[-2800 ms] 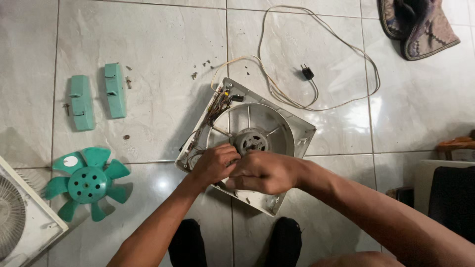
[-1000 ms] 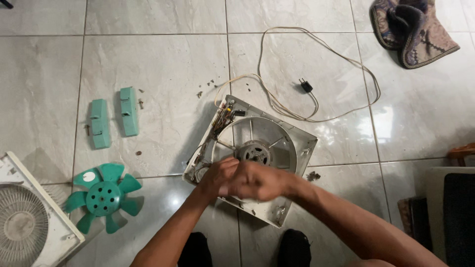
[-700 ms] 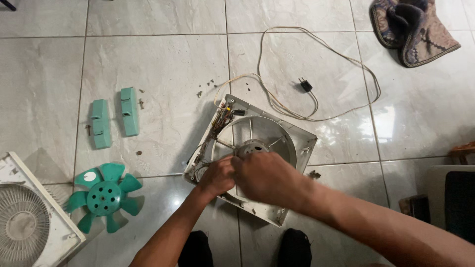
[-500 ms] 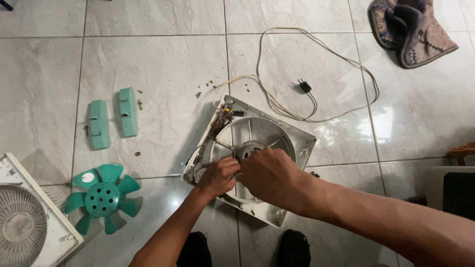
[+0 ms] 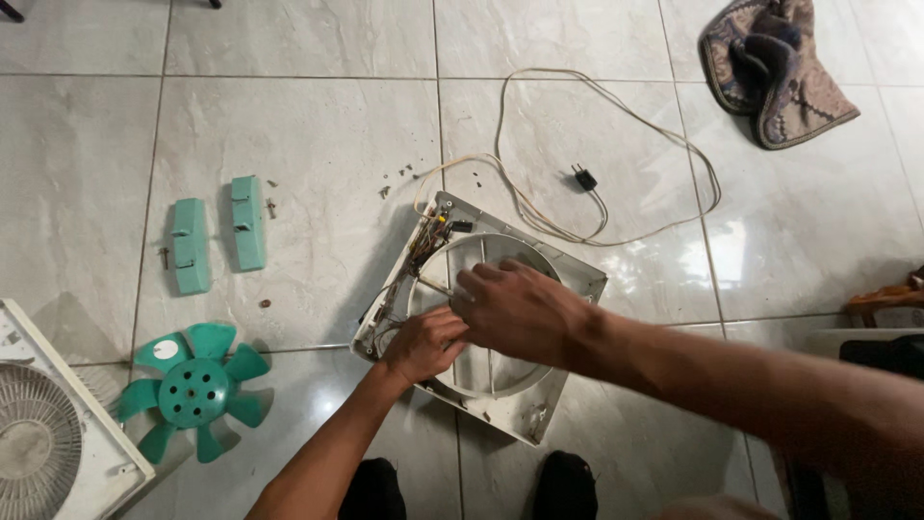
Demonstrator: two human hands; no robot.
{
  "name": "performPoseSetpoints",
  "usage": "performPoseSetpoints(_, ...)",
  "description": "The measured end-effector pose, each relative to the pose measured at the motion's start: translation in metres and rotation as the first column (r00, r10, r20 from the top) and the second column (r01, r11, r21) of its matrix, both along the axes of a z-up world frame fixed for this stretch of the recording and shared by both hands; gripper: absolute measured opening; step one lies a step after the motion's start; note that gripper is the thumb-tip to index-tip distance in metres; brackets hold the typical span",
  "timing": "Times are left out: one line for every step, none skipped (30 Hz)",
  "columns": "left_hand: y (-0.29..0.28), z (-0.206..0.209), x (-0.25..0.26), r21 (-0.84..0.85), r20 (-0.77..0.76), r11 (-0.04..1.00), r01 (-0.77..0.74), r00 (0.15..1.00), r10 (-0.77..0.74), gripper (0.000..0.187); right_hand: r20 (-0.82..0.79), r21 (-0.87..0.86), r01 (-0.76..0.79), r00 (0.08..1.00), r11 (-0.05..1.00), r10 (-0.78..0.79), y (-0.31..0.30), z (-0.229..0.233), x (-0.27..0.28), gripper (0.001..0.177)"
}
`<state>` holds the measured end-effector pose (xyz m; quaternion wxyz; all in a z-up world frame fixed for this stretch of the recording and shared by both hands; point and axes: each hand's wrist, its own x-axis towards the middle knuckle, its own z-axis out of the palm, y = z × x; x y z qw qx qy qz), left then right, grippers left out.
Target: The person uses a screwdriver to remove screws from the central motor mount of a disassembled exhaust fan. They then lift the motor out of the fan housing and set it aside.
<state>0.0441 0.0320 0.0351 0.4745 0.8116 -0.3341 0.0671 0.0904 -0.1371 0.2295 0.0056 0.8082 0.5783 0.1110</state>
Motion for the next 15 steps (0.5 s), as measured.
performPoseSetpoints(0.0, 0.0, 0.0, -0.015, -0.049, 1.0, -0.005, 0.999, 0.004, 0.022, -0.212, 0.138, 0.126, 0.973, 0.982, -0.095, 0.0, -0.005, -0.005, 0.021)
performPoseSetpoints(0.0, 0.0, 0.0, -0.03, -0.098, 1.0, -0.011, 0.995, 0.008, 0.023, -0.425, 0.243, 0.273, 0.892, 0.931, -0.151, 0.0, -0.012, -0.018, 0.02)
performPoseSetpoints(0.002, 0.0, 0.0, -0.041, -0.15, 0.999, -0.021, 0.989, 0.015, 0.024, -0.624, 0.308, 0.428, 0.765, 0.85, -0.16, 0.002, -0.02, -0.03, 0.021)
performPoseSetpoints(0.002, -0.001, 0.0, -0.012, -0.127, 1.0, -0.013, 0.992, 0.012, 0.02, -0.78, 0.277, 0.591, 0.599, 0.758, -0.182, 0.002, -0.029, -0.04, 0.023)
performPoseSetpoints(0.002, -0.002, 0.0, 0.018, -0.107, 1.0, -0.003, 0.994, 0.005, 0.017, -0.901, 0.203, 0.732, 0.4, 0.651, -0.169, 0.002, -0.04, -0.05, 0.029)
performPoseSetpoints(0.002, -0.004, 0.001, 0.049, -0.087, 0.999, 0.006, 0.996, -0.002, 0.014, -0.976, 0.09, 0.838, 0.182, 0.538, -0.12, 0.0, -0.051, -0.056, 0.037)
performPoseSetpoints(0.001, -0.006, 0.001, 0.037, -0.081, 0.999, 0.017, 0.997, -0.014, 0.014, -0.977, 0.168, 0.799, 0.215, 0.577, -0.013, -0.004, -0.062, -0.055, 0.039)
performPoseSetpoints(0.001, -0.008, 0.001, 0.025, -0.075, 0.999, 0.028, 0.997, -0.026, 0.014, -0.966, 0.249, 0.756, 0.241, 0.605, 0.096, -0.009, -0.071, -0.051, 0.041)
performPoseSetpoints(0.001, -0.009, 0.0, 0.013, -0.07, 0.999, 0.039, 0.997, -0.038, 0.013, -0.944, 0.33, 0.709, 0.259, 0.623, 0.205, -0.014, -0.077, -0.048, 0.043)
performPoseSetpoints(0.001, -0.011, -0.001, 0.024, -0.058, 0.999, 0.03, 0.998, -0.029, 0.014, -0.941, 0.337, 0.611, 0.205, 0.716, 0.269, -0.019, -0.081, -0.043, 0.041)
performPoseSetpoints(0.002, -0.011, 0.0, 0.038, -0.043, 0.999, 0.021, 0.999, -0.02, 0.017, -0.935, 0.352, 0.498, 0.144, 0.793, 0.325, -0.022, -0.081, -0.036, 0.038)
performPoseSetpoints(0.004, -0.011, -0.001, 0.051, -0.027, 0.999, 0.012, 1.0, -0.01, 0.019, -0.926, 0.371, 0.374, 0.075, 0.85, 0.371, -0.023, -0.079, -0.03, 0.036)
performPoseSetpoints(0.002, -0.011, 0.0, 0.044, -0.044, 0.999, 0.012, 0.999, -0.01, 0.018, -0.934, 0.356, 0.299, 0.08, 0.885, 0.349, -0.027, -0.073, -0.024, 0.035)
performPoseSetpoints(0.001, -0.011, -0.001, 0.039, -0.061, 0.999, 0.011, 0.998, -0.009, 0.017, -0.941, 0.337, 0.222, 0.086, 0.915, 0.326, -0.029, -0.064, -0.019, 0.034)
performPoseSetpoints(0.0, -0.011, 0.0, 0.035, -0.076, 0.999, 0.007, 0.997, -0.005, 0.016, -0.947, 0.317, 0.14, 0.094, 0.938, 0.307, -0.03, -0.054, -0.014, 0.033)
